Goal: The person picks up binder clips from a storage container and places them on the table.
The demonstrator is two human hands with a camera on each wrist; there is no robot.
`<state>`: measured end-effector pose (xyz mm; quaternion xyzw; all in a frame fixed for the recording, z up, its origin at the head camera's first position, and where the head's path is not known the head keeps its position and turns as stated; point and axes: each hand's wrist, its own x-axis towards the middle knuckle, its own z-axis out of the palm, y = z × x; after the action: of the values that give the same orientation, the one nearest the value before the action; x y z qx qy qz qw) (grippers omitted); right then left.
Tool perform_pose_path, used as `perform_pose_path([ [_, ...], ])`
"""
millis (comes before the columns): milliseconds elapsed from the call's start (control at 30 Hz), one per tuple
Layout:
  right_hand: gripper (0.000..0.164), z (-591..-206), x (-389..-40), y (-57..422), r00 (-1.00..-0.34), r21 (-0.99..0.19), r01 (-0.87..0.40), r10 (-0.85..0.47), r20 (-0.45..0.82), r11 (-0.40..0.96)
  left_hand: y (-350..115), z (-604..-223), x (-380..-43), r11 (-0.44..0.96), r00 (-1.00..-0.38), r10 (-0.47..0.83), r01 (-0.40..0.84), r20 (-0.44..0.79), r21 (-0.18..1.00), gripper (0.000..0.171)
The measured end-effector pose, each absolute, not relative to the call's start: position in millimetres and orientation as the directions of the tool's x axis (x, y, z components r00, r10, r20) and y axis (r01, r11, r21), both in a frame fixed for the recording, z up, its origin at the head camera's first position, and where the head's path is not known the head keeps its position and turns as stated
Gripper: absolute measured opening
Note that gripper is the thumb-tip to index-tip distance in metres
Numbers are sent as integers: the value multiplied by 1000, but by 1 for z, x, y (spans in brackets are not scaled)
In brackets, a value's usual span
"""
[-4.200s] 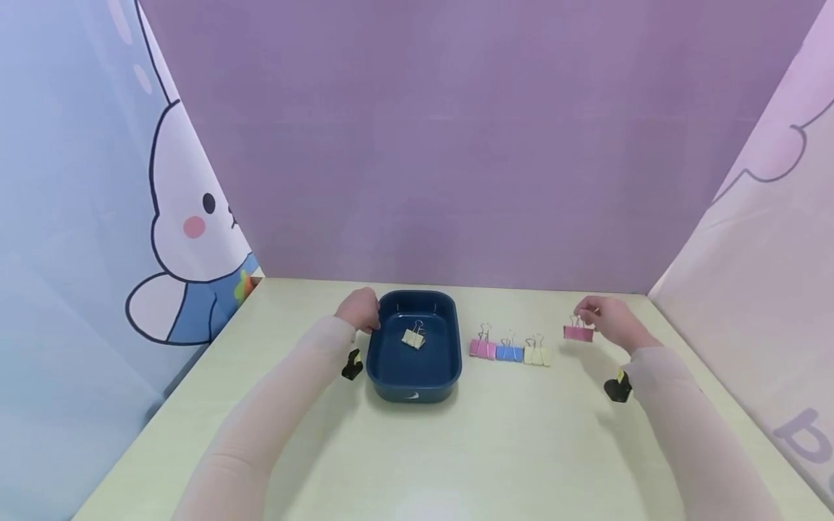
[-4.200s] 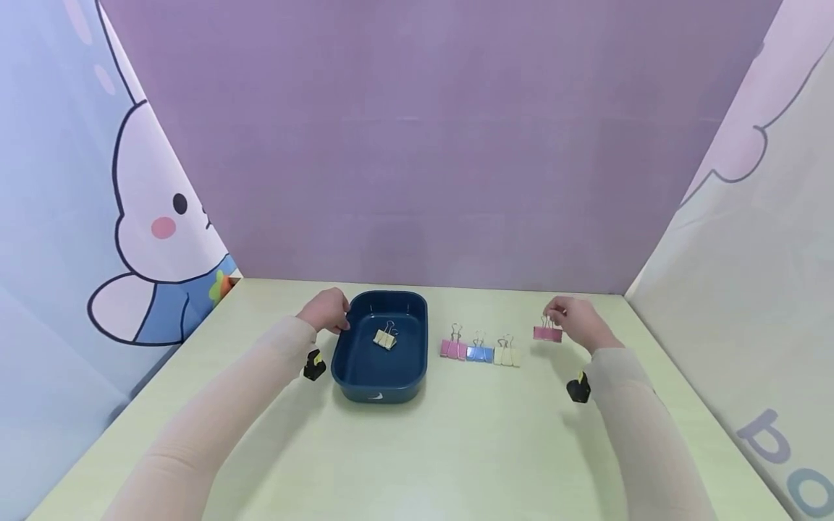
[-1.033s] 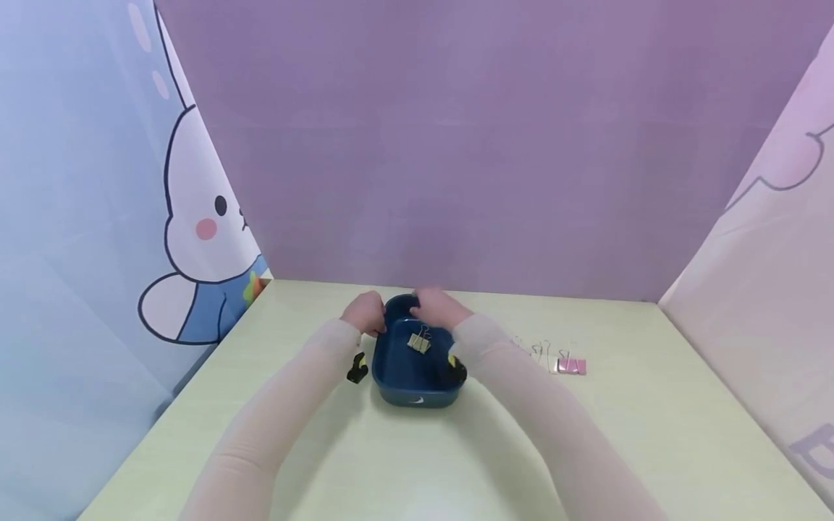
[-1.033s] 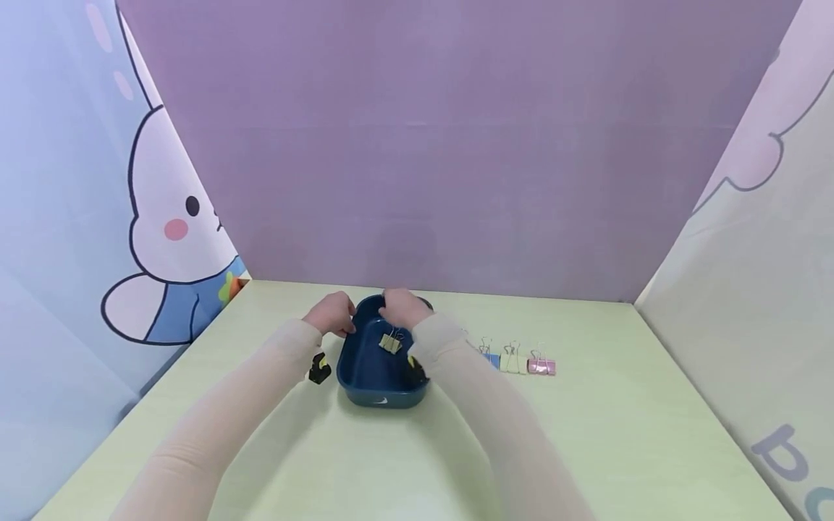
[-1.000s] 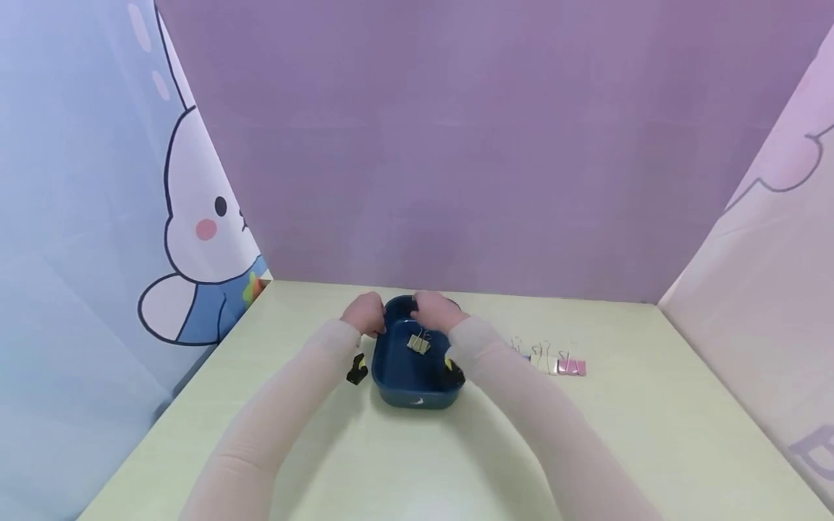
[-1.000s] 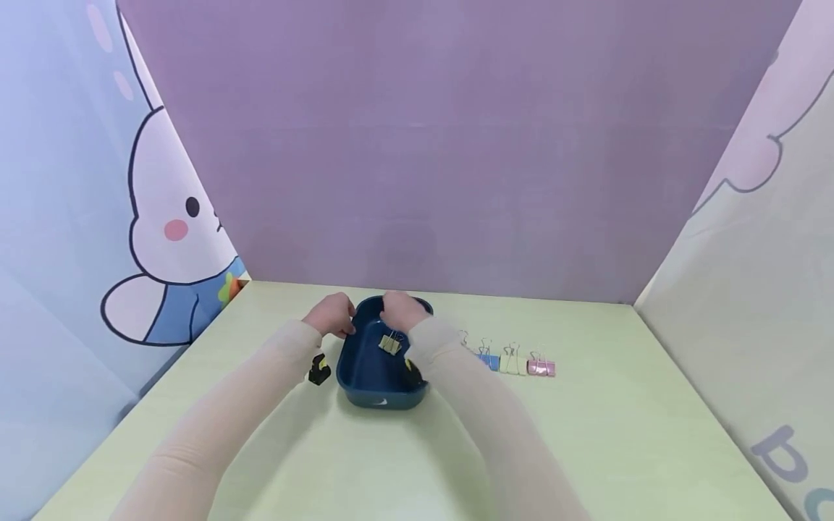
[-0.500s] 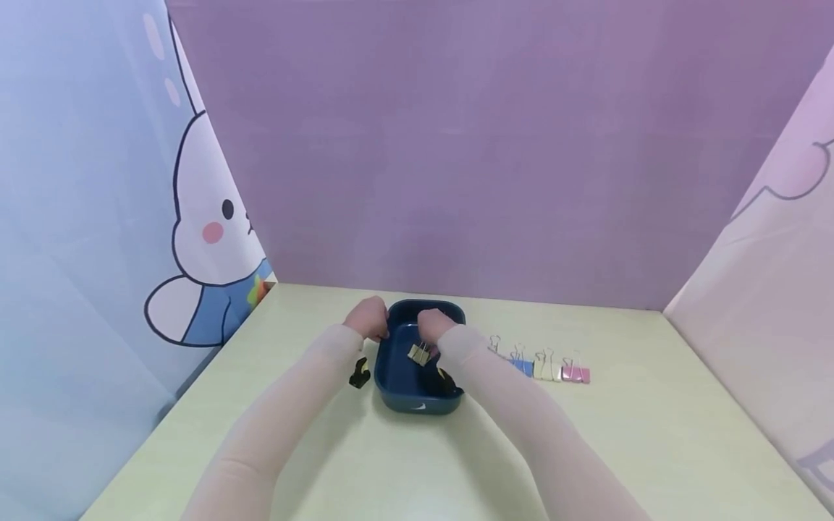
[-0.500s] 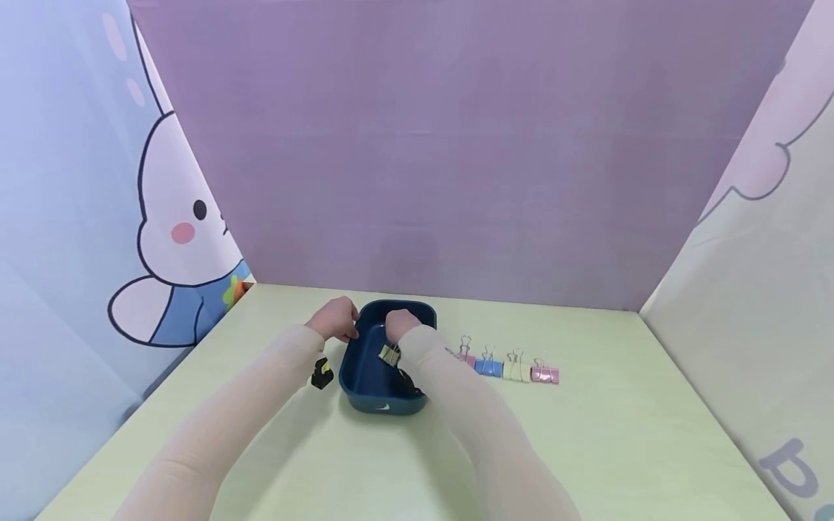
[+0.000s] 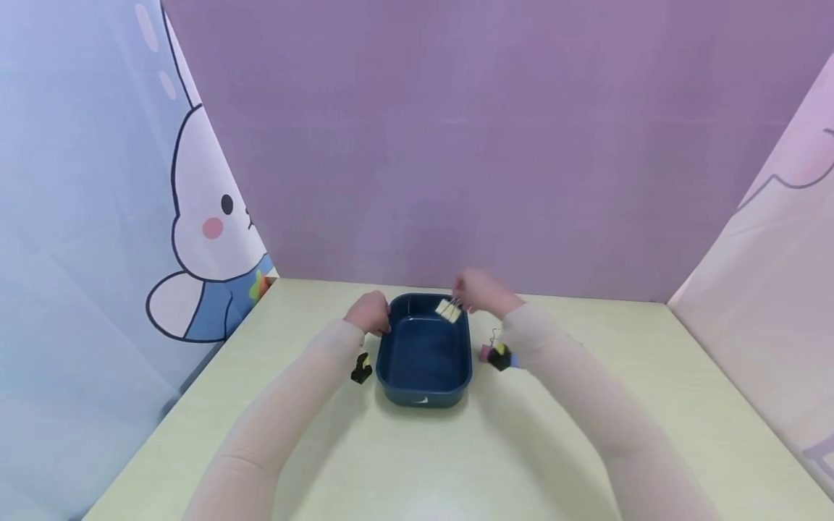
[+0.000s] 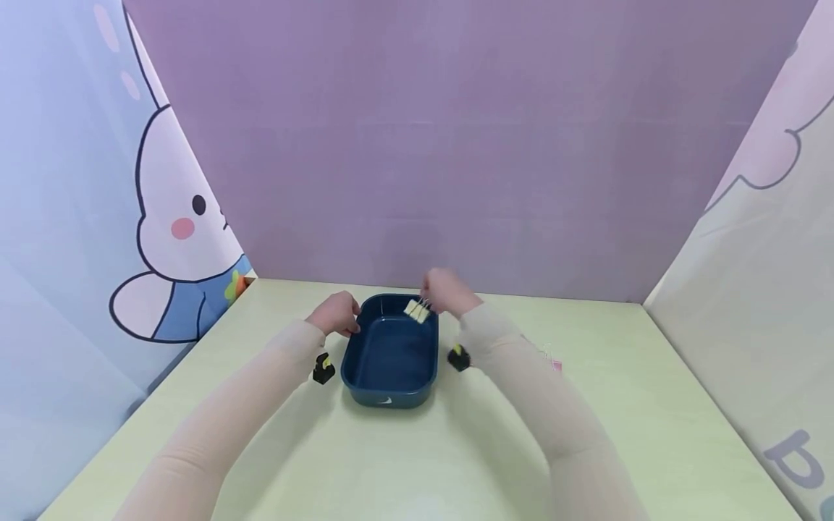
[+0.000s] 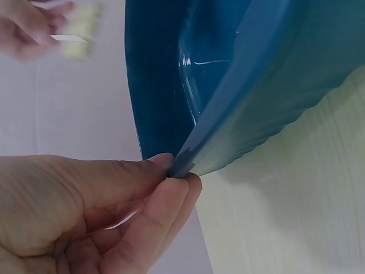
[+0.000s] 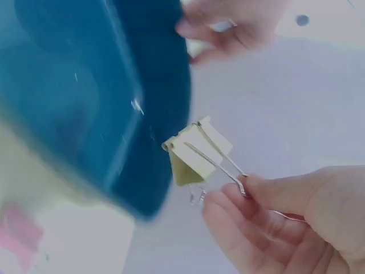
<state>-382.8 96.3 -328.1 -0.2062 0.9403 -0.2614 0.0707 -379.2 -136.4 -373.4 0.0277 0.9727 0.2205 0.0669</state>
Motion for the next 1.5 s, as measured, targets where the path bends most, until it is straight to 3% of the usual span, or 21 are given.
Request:
perform_pose_path([
  [100,18,-318,-378,134,-915,-540,-360,-401,44,761,-135,-373,-378,906,-990,83,27,-113,422,37],
  [367,15,-310,-360,228,-948,-507,-318,-283,147,801,-135,-370,-375,909,-990,80,23,-120,416,24],
  [633,9,-332,-341,297,-943,-449,-328,-261,206,831,-133,-371,-374,900,-987,69,-1,-144,436,13],
  [733,9,-348,-338,316,-952,-448,-305,-250,180,840,-134,-372,-375,898,-986,66,-7,-151,439,10],
  [1067,11,-392,-342,359,-973,-447,-199,-229,-14,872,-139,-375,-382,899,-986,55,-20,-159,438,29],
  [1500,8,-418,-342,366,-960,-518,-216,-276,-40,828,-137,-374,-379,904,-988,55,-12,-143,428,14],
])
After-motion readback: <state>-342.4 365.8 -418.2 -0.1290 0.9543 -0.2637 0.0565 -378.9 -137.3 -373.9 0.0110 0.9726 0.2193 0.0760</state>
